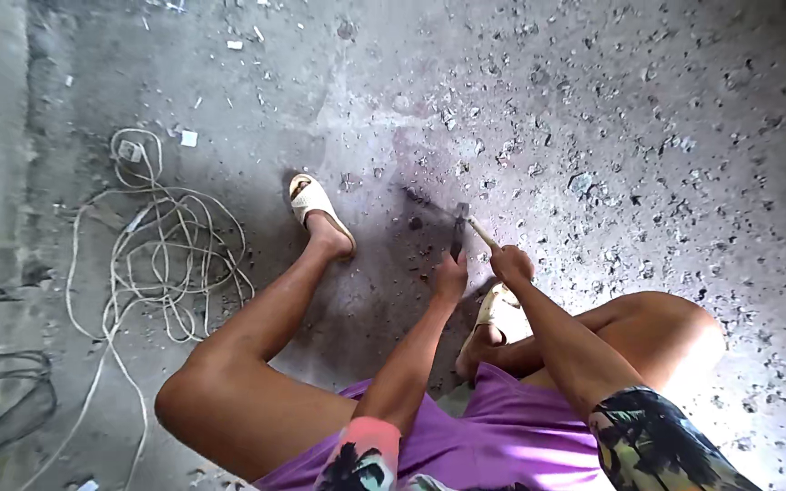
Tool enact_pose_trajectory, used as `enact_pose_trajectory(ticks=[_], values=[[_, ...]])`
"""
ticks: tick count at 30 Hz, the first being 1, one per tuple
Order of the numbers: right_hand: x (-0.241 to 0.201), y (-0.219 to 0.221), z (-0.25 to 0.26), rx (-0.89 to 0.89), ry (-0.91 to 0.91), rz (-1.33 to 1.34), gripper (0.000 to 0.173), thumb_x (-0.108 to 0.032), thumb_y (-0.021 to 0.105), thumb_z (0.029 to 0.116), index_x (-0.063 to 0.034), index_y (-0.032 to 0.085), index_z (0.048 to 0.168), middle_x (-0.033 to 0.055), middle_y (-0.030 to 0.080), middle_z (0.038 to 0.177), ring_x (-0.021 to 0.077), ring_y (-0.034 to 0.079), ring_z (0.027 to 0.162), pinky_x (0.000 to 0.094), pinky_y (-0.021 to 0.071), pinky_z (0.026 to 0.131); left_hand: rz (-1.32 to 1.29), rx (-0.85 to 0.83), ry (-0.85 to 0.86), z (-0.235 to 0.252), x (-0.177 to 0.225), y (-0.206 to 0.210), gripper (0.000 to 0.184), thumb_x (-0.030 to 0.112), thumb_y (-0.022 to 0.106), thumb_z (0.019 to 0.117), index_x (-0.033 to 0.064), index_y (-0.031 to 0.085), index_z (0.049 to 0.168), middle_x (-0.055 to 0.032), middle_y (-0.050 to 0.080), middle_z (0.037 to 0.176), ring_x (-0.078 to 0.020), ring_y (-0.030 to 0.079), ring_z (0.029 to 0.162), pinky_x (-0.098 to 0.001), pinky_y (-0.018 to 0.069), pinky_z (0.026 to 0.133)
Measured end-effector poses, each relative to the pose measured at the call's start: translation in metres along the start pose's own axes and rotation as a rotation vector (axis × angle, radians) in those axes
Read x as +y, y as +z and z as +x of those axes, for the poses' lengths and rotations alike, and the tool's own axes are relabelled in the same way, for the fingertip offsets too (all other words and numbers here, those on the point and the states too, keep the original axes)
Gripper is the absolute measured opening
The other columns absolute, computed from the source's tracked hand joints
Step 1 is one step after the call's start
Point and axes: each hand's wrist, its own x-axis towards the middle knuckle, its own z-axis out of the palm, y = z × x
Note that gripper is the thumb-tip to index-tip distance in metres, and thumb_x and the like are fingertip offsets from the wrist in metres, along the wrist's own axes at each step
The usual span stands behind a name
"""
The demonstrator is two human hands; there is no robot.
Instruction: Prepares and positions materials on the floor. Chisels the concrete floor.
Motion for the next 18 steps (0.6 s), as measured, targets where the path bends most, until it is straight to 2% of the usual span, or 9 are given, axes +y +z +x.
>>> enact_pose_trajectory(ticks=[3, 5, 7, 9, 10, 12, 14, 16, 18], values=[[-0.003, -0.004, -0.002, -0.013, -0.003, -0.04, 0.063, -0.053, 0.034, 0.1093, -0.002, 0.071, 0.111, 0.0247, 0.071, 0.116, 0.0422, 0.067, 0.113, 0.0658, 0.0517, 0.088, -0.066, 0.124, 0.065, -0.015, 0.004, -0.013, 0.064, 0.053, 0.032, 0.1101, -0.0022, 0.058, 0.127, -0.0234, 0.069, 0.092, -0.0386, 0.071, 0.087, -0.0576, 0.0572, 0.078], [-0.005, -0.005, -0.002, -0.015, 0.004, -0.048, 0.062, -0.052, 0.035, 0.109, -0.0027, 0.071, 0.111, 0.0243, 0.071, 0.116, 0.0417, 0.068, 0.113, 0.0654, 0.0517, 0.088, -0.14, 0.235, 0.067, -0.034, 0.008, -0.013, 0.06, 0.051, 0.031, 0.1106, 0.0005, 0.058, 0.127, -0.0191, 0.067, 0.085, -0.0346, 0.069, 0.079, -0.0546, 0.0571, 0.072], [-0.004, -0.004, -0.004, -0.007, 0.011, -0.039, 0.061, -0.053, 0.037, 0.1083, -0.0029, 0.071, 0.111, 0.0247, 0.071, 0.116, 0.0418, 0.067, 0.113, 0.0656, 0.0515, 0.088, -0.155, 0.188, -0.014, -0.037, 0.003, 0.001, 0.063, 0.055, 0.029, 0.1096, 0.0021, 0.055, 0.131, -0.0204, 0.067, 0.087, -0.0363, 0.069, 0.08, -0.0556, 0.0578, 0.072], [-0.008, -0.004, -0.004, 0.005, 0.009, -0.006, 0.058, -0.051, 0.041, 0.1075, -0.0015, 0.071, 0.114, 0.0266, 0.069, 0.118, 0.0434, 0.066, 0.115, 0.067, 0.0504, 0.09, -0.135, 0.012, -0.105, -0.01, -0.002, 0.004, 0.068, 0.057, 0.03, 0.1091, -0.0019, 0.057, 0.131, -0.0267, 0.069, 0.101, -0.0414, 0.071, 0.093, -0.0603, 0.0566, 0.083], [-0.01, -0.004, -0.006, 0.009, 0.015, -0.007, 0.057, -0.05, 0.042, 0.1074, -0.0015, 0.071, 0.114, 0.0265, 0.069, 0.118, 0.0433, 0.066, 0.115, 0.0668, 0.0505, 0.091, -0.135, -0.026, -0.113, 0.0, -0.004, 0.0, 0.071, 0.058, 0.028, 0.1088, -0.0032, 0.059, 0.126, -0.0271, 0.068, 0.1, -0.0411, 0.07, 0.091, -0.0598, 0.0568, 0.081], [-0.016, -0.007, -0.007, 0.018, 0.028, -0.045, 0.054, -0.048, 0.043, 0.107, -0.0019, 0.071, 0.115, 0.0254, 0.07, 0.119, 0.0423, 0.066, 0.115, 0.0661, 0.0509, 0.091, -0.168, 0.049, -0.063, -0.001, 0.001, -0.016, 0.071, 0.058, 0.027, 0.109, -0.0028, 0.062, 0.118, -0.0252, 0.067, 0.093, -0.0392, 0.07, 0.084, -0.0582, 0.0567, 0.075], [-0.019, -0.004, -0.007, 0.012, 0.042, -0.058, 0.052, -0.046, 0.046, 0.1062, -0.0009, 0.071, 0.115, 0.0255, 0.069, 0.12, 0.0422, 0.066, 0.116, 0.0659, 0.0504, 0.092, -0.198, 0.201, -0.012, -0.024, 0.008, -0.028, 0.066, 0.055, 0.028, 0.11, -0.001, 0.06, 0.124, -0.0223, 0.068, 0.09, -0.0377, 0.07, 0.083, -0.0568, 0.0569, 0.074], [-0.022, -0.005, -0.008, 0.012, 0.063, -0.091, 0.05, -0.044, 0.048, 0.1054, -0.0007, 0.071, 0.115, 0.0252, 0.069, 0.12, 0.0414, 0.066, 0.116, 0.0651, 0.0504, 0.092, -0.229, 0.302, 0.01, -0.034, 0.01, -0.018, 0.06, 0.051, 0.03, 0.1108, 0.0008, 0.058, 0.127, -0.0186, 0.067, 0.083, -0.0344, 0.069, 0.076, -0.054, 0.0574, 0.07], [-0.027, -0.011, -0.008, 0.012, 0.062, -0.115, 0.05, -0.042, 0.047, 0.1051, 0.0006, 0.07, 0.115, 0.0262, 0.069, 0.12, 0.0417, 0.065, 0.117, 0.0657, 0.0495, 0.092, -0.219, 0.176, -0.024, -0.019, 0.003, 0.0, 0.063, 0.054, 0.032, 0.1098, 0.0001, 0.057, 0.13, -0.0229, 0.068, 0.089, -0.0384, 0.07, 0.081, -0.0582, 0.0576, 0.074]])
